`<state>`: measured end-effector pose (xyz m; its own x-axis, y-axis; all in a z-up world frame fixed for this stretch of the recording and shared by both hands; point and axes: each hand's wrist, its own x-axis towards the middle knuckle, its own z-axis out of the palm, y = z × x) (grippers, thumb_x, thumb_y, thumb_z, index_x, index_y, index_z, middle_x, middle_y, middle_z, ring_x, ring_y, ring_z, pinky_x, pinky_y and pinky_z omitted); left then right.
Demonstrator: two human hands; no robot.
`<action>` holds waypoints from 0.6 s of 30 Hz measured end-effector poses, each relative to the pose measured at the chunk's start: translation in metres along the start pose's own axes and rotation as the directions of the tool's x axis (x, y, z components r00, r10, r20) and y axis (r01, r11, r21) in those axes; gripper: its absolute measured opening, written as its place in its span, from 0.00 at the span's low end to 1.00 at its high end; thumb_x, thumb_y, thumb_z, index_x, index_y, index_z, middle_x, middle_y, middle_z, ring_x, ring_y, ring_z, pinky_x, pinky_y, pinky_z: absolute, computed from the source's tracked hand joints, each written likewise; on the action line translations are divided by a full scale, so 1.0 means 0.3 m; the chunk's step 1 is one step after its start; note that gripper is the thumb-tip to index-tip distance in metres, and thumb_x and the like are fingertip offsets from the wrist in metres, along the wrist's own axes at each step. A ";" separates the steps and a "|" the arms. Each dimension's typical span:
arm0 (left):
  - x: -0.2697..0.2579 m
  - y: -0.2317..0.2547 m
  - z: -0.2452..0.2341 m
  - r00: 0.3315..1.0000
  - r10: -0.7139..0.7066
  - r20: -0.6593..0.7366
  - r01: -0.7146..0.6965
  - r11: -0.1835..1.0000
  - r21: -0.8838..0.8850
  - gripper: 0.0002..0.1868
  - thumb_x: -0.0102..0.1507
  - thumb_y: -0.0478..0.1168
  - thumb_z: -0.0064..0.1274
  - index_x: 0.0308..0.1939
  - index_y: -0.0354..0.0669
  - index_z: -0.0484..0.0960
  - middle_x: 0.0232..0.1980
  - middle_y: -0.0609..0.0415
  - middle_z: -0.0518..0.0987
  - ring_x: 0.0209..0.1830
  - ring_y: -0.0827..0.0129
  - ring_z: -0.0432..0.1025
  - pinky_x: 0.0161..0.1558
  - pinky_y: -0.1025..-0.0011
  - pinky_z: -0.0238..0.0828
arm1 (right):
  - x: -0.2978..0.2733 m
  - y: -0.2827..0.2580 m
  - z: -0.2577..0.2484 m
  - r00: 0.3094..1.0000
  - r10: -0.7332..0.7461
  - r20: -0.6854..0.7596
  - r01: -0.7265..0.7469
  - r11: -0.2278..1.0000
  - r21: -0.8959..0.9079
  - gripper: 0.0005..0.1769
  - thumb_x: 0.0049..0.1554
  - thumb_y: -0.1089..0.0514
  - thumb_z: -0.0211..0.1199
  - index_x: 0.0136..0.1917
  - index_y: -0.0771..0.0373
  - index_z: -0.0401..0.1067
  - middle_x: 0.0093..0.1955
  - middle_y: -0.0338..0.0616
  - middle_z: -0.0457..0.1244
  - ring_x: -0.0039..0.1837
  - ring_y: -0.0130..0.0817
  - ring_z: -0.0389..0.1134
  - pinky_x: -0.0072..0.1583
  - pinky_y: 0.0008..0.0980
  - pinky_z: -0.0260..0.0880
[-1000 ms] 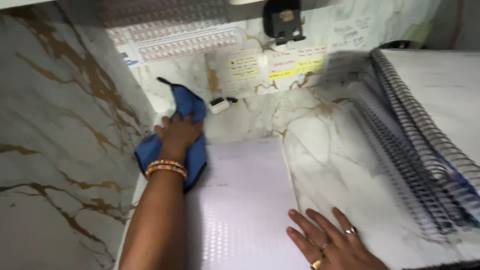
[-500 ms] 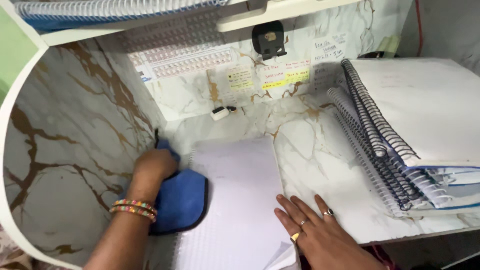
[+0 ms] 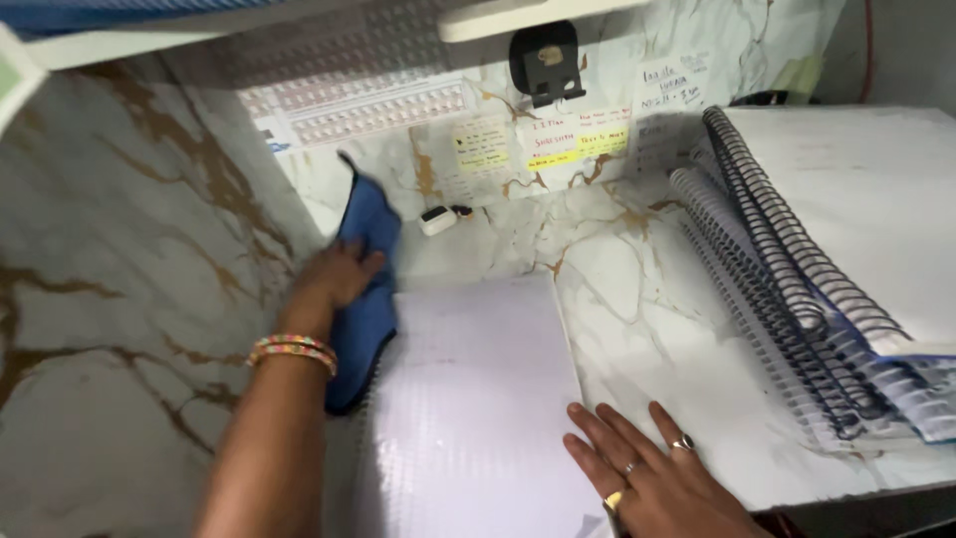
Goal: The person wipes a marble-patterned shelf with a blue cloth, then wipes several spiral-bound notebooks and a stack of brown plastic containers. The person places the cleaned items back on the shelf.
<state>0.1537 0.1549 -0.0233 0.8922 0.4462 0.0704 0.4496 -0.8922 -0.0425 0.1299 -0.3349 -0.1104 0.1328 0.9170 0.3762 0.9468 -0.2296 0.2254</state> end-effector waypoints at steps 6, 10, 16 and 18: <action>0.126 -0.094 0.260 0.991 0.116 -0.065 -0.105 0.982 0.156 0.26 0.68 0.57 0.32 0.71 0.84 0.65 0.83 0.56 0.56 0.79 0.37 0.50 0.72 0.38 0.48 | -0.011 -0.012 0.042 0.996 0.042 -0.081 -0.041 0.999 0.010 0.34 0.62 0.40 0.40 0.74 0.61 0.53 0.80 0.55 0.46 0.76 0.50 0.51 0.71 0.69 0.43; 0.182 -0.103 0.225 0.996 -0.079 -0.044 0.079 0.997 -0.002 0.32 0.65 0.68 0.38 0.74 0.76 0.61 0.78 0.37 0.52 0.74 0.31 0.49 0.70 0.41 0.46 | 0.022 -0.010 0.060 0.986 0.058 -0.159 -0.075 0.992 -0.100 0.29 0.64 0.45 0.40 0.74 0.59 0.53 0.80 0.54 0.48 0.75 0.49 0.53 0.71 0.68 0.45; 0.128 -0.081 0.263 0.963 -0.038 -0.266 0.045 0.999 0.022 0.34 0.65 0.67 0.42 0.73 0.65 0.67 0.75 0.34 0.62 0.69 0.31 0.62 0.68 0.40 0.57 | 0.014 -0.001 0.039 0.999 0.024 -0.044 -0.023 1.000 0.002 0.36 0.61 0.38 0.42 0.73 0.62 0.56 0.78 0.57 0.47 0.76 0.54 0.54 0.69 0.74 0.46; 0.091 -0.102 0.280 0.967 0.031 -0.254 -0.012 0.997 0.078 0.31 0.66 0.63 0.39 0.73 0.66 0.68 0.76 0.34 0.63 0.68 0.32 0.63 0.66 0.43 0.61 | 0.018 0.002 0.026 1.000 0.031 -0.007 -0.031 0.999 -0.024 0.34 0.61 0.42 0.42 0.74 0.64 0.55 0.80 0.57 0.44 0.75 0.53 0.51 0.68 0.72 0.43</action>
